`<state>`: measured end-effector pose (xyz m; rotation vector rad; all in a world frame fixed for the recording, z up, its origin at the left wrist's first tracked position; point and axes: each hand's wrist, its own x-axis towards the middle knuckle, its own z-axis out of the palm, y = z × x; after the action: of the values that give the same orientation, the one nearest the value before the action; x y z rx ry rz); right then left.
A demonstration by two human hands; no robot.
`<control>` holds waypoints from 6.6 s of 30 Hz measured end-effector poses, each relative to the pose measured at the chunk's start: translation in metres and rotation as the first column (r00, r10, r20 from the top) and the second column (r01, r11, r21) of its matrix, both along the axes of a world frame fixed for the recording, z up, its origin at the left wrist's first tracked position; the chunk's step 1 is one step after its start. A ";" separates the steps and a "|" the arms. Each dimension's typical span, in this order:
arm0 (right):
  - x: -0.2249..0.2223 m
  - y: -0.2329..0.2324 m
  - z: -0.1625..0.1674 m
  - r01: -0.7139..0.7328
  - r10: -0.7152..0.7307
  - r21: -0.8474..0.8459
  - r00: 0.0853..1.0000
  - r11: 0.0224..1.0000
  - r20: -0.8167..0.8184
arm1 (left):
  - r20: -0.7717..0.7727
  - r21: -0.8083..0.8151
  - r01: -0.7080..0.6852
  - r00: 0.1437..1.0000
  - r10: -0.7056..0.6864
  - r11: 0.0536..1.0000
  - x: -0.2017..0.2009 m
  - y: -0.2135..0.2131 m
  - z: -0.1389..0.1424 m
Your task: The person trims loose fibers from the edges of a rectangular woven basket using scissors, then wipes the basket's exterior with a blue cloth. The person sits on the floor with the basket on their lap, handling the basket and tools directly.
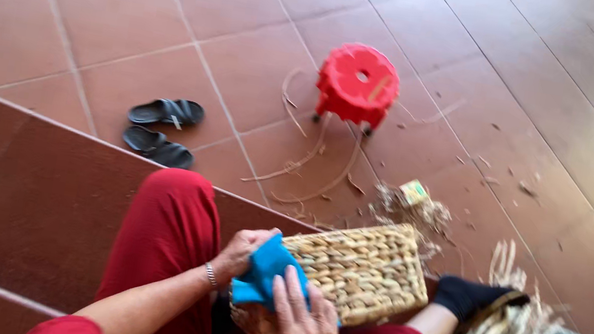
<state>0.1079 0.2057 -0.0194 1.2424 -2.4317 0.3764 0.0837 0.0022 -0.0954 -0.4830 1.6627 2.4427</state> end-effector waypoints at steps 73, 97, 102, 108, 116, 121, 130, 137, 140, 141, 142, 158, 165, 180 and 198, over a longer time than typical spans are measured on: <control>-0.007 0.072 0.043 0.317 -0.312 -0.140 0.948 0.938 0.053 | -0.007 -0.247 0.252 0.965 -0.262 0.936 0.029 -0.014 0.017; -0.057 0.165 -0.016 0.793 -0.792 0.048 0.599 0.607 0.116 | 0.087 -0.748 0.433 0.815 -0.573 0.502 0.027 -0.018 0.053; -0.050 0.175 -0.017 0.770 -0.745 -0.102 0.636 0.630 0.199 | 0.351 -0.710 0.607 0.743 -0.569 0.355 -0.023 0.031 0.091; 0.019 0.116 0.027 0.643 -0.639 -0.076 0.766 0.762 0.075 | 0.330 -0.840 0.510 0.750 -0.573 0.184 -0.072 0.099 0.068; 0.036 0.130 0.024 0.608 -0.605 -0.052 0.794 0.793 0.056 | 0.152 -0.793 0.418 0.840 -0.521 0.443 -0.073 0.095 0.083; -0.026 0.224 0.012 0.899 -0.728 -0.257 0.438 0.355 0.527 | 0.111 -0.650 0.419 0.878 -0.466 0.634 -0.046 0.087 0.114; 0.011 0.193 0.073 0.618 -0.554 -0.506 0.779 0.601 0.294 | -0.103 -0.156 0.432 0.887 -0.449 0.888 -0.007 0.049 0.061; 0.055 0.141 0.113 0.518 -0.504 -0.348 0.853 0.782 0.138 | -0.063 -0.099 0.498 0.861 -0.505 0.862 0.010 0.002 0.078; 0.070 0.117 0.120 0.474 -0.475 -0.286 0.877 0.833 0.068 | -0.226 -0.068 0.400 0.886 -0.405 0.914 0.016 -0.005 0.117; 0.076 0.108 0.121 0.470 -0.470 -0.263 0.880 0.843 0.065 | -0.286 -0.011 0.356 0.894 -0.344 0.935 0.019 -0.006 0.129; 0.081 0.101 0.121 0.462 -0.463 -0.244 0.885 0.853 0.055 | -0.265 -0.150 0.310 0.902 -0.340 0.939 0.020 -0.006 0.140; 0.029 0.109 0.118 0.612 -0.612 -0.041 0.780 0.789 -0.128 | -0.201 -0.067 0.346 0.914 -0.352 0.936 0.021 0.008 0.137; 0.093 0.032 0.128 0.182 -0.189 -0.089 0.979 0.979 -0.078 | -0.208 0.019 0.423 0.888 -0.410 0.906 0.021 0.001 0.084; 0.145 0.003 0.113 0.223 -0.221 -0.010 0.958 0.975 -0.181 | -0.226 -0.113 0.299 0.921 -0.318 0.948 0.040 0.000 0.089; 0.210 -0.013 0.118 0.218 -0.218 -0.017 0.963 0.976 -0.160 | -0.786 -0.535 -0.213 0.479 -0.390 0.817 0.080 -0.003 0.133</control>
<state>0.3182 0.1926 0.0984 0.9515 -2.3959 0.2036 0.1635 -0.0011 0.0378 1.0750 2.7114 2.1015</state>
